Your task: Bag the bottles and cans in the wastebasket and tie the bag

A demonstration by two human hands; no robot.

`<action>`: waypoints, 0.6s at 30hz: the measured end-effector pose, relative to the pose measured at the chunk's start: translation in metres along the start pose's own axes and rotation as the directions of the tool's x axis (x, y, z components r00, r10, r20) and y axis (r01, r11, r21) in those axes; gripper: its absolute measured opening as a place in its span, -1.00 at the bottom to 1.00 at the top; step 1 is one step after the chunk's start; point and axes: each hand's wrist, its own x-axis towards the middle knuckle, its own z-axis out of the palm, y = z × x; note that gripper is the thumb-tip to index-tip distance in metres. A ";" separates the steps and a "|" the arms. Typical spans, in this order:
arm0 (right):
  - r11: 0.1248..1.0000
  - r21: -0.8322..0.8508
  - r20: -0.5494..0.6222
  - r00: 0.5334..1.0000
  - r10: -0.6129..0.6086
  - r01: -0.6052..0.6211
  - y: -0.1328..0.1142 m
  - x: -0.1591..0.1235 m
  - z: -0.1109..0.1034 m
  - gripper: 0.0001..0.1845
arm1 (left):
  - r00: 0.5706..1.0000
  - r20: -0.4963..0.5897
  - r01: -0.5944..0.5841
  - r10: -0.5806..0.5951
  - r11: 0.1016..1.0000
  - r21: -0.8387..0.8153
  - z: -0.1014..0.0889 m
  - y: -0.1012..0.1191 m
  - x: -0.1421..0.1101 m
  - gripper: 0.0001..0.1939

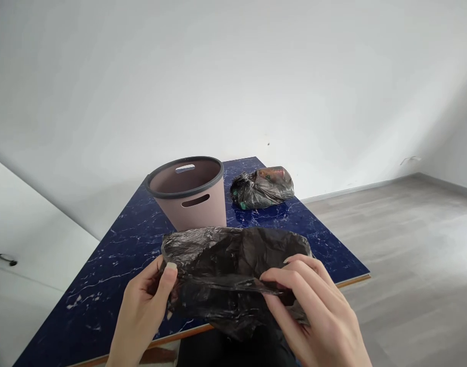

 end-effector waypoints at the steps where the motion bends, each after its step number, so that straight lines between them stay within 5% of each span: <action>1: 1.000 -0.013 -0.016 1.000 0.018 -0.018 -0.001 0.004 -0.003 -0.92 | 1.000 0.007 -0.011 0.011 1.000 0.021 -0.003 0.000 0.000 -0.39; 9: 0.961 -0.260 -0.242 0.970 0.025 -0.090 -0.002 0.038 -0.031 -0.85 | 0.992 -0.001 -0.129 0.129 0.991 0.022 -0.022 0.010 -0.011 -0.46; 13: 0.945 -0.319 -0.319 0.947 -0.036 -0.071 -0.006 0.050 -0.047 -0.86 | 0.967 -0.018 -0.245 0.254 0.948 0.205 -0.033 0.012 -0.010 -0.61; 15: 0.954 -0.298 -0.295 0.953 -0.071 -0.022 -0.009 0.056 -0.054 -0.87 | 0.898 -0.082 -0.380 0.432 0.856 0.350 -0.036 0.018 -0.006 -0.69; 18: 0.960 -0.250 -0.205 0.962 -0.179 0.125 -0.013 0.067 -0.065 -0.86 | 0.666 -0.088 -0.627 0.740 0.621 0.471 -0.033 0.045 0.000 -0.31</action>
